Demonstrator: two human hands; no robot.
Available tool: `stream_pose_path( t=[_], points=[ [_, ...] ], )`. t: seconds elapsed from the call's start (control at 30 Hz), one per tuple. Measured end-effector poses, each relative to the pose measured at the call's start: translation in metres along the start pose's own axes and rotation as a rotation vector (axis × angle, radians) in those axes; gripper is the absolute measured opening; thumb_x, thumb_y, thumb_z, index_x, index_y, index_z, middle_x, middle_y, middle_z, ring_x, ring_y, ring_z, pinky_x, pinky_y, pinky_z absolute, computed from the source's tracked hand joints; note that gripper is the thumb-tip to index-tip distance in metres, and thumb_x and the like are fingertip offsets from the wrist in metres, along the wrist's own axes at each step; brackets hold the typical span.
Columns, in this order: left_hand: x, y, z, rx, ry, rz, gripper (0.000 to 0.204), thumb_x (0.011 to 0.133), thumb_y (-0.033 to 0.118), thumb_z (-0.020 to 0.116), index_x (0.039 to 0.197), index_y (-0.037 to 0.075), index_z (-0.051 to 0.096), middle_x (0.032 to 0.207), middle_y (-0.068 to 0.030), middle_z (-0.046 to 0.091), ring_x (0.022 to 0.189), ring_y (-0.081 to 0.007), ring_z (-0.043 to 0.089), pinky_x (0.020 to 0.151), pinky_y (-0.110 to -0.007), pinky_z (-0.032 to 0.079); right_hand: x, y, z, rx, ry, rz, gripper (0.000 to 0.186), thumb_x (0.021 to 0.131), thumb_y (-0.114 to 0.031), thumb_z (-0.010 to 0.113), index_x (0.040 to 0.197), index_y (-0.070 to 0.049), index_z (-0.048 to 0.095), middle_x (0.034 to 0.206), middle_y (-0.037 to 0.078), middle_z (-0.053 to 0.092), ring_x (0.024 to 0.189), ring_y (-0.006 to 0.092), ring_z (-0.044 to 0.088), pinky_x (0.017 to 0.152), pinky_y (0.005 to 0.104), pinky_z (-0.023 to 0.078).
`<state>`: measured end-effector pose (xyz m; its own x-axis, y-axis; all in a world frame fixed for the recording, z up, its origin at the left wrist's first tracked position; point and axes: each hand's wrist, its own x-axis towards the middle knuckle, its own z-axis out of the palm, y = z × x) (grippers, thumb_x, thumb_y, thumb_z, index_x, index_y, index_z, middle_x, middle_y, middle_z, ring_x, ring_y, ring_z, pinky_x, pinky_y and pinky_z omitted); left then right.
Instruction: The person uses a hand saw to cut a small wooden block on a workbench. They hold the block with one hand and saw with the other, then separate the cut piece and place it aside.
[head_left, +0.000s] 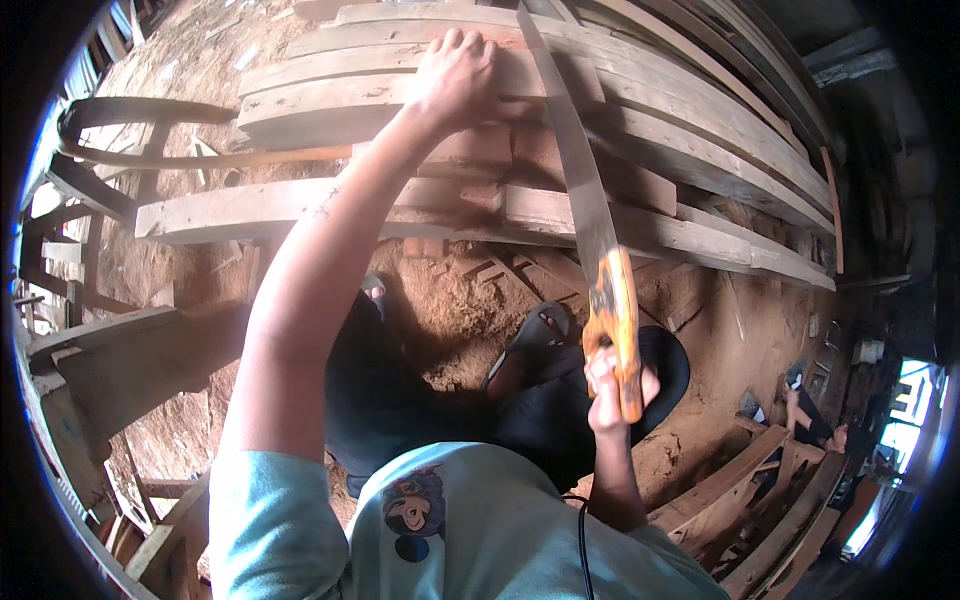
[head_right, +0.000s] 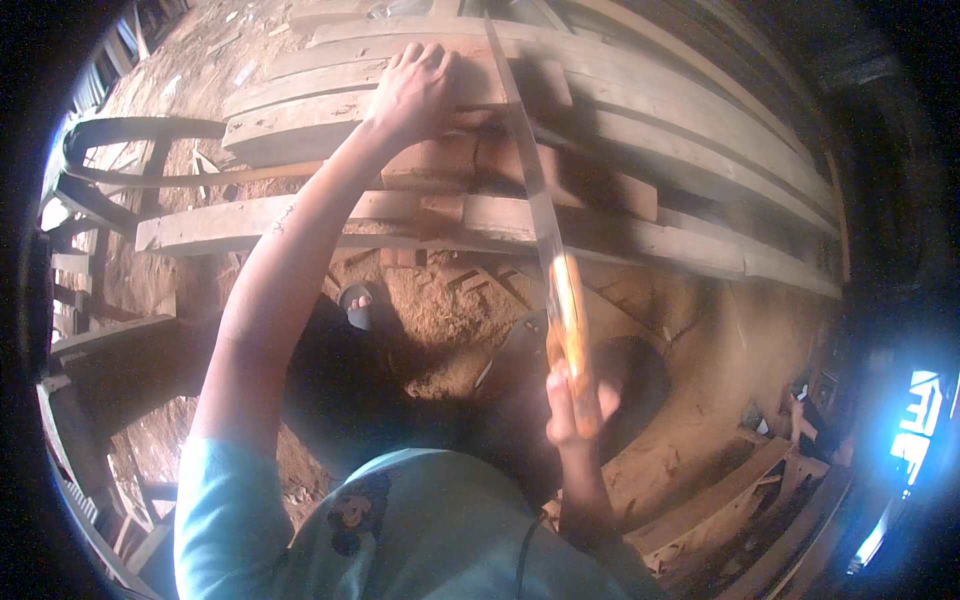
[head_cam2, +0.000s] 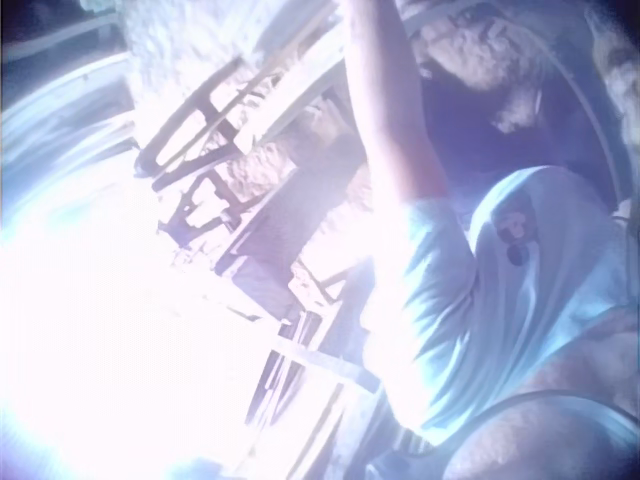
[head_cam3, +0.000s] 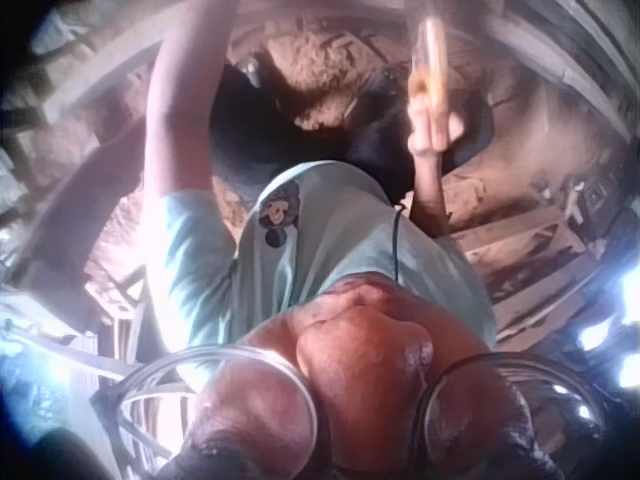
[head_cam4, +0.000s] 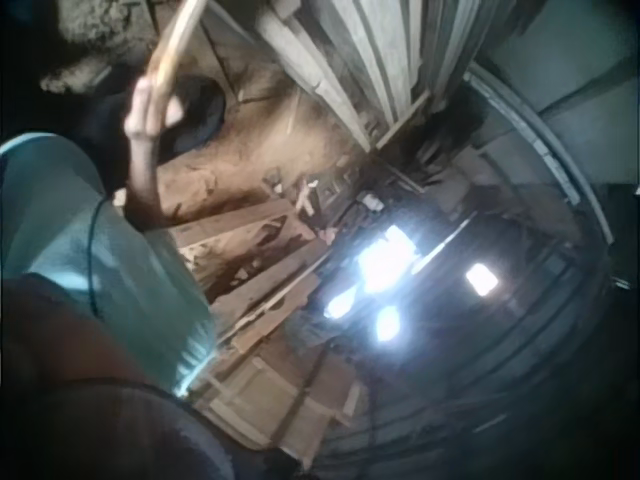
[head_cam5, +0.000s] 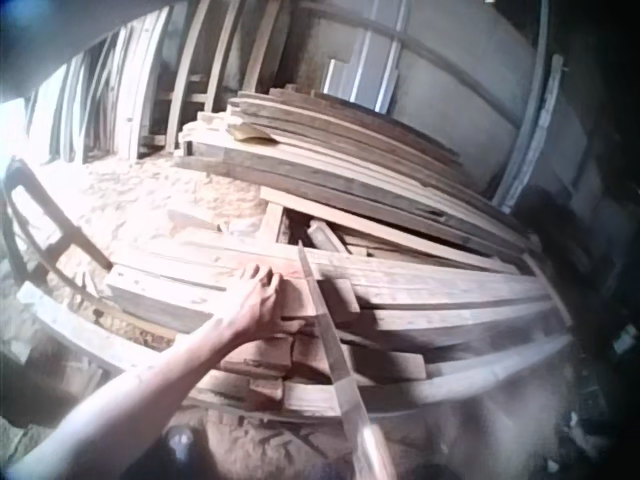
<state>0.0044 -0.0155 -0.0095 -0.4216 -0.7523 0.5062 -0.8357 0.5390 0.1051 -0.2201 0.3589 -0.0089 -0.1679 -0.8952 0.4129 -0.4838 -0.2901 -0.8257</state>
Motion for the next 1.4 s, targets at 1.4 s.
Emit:
stream_pose_path(
  t=[1.4],
  points=[
    [-0.012,-0.025,0.032,-0.057,0.27,-0.16,0.054,0.092,0.044,0.065,0.107,-0.007,0.067,0.111,-0.0301,0.062,0.109,-0.0431,0.059,0.097,-0.052,0.05,0.062,0.003,0.024,0.32,-0.024,0.24,0.011,0.092,-0.006,0.064,0.084,0.002,0.066,0.073,0.007,0.066,0.053,0.01,0.055,0.046,0.0281,0.037]
  ],
)
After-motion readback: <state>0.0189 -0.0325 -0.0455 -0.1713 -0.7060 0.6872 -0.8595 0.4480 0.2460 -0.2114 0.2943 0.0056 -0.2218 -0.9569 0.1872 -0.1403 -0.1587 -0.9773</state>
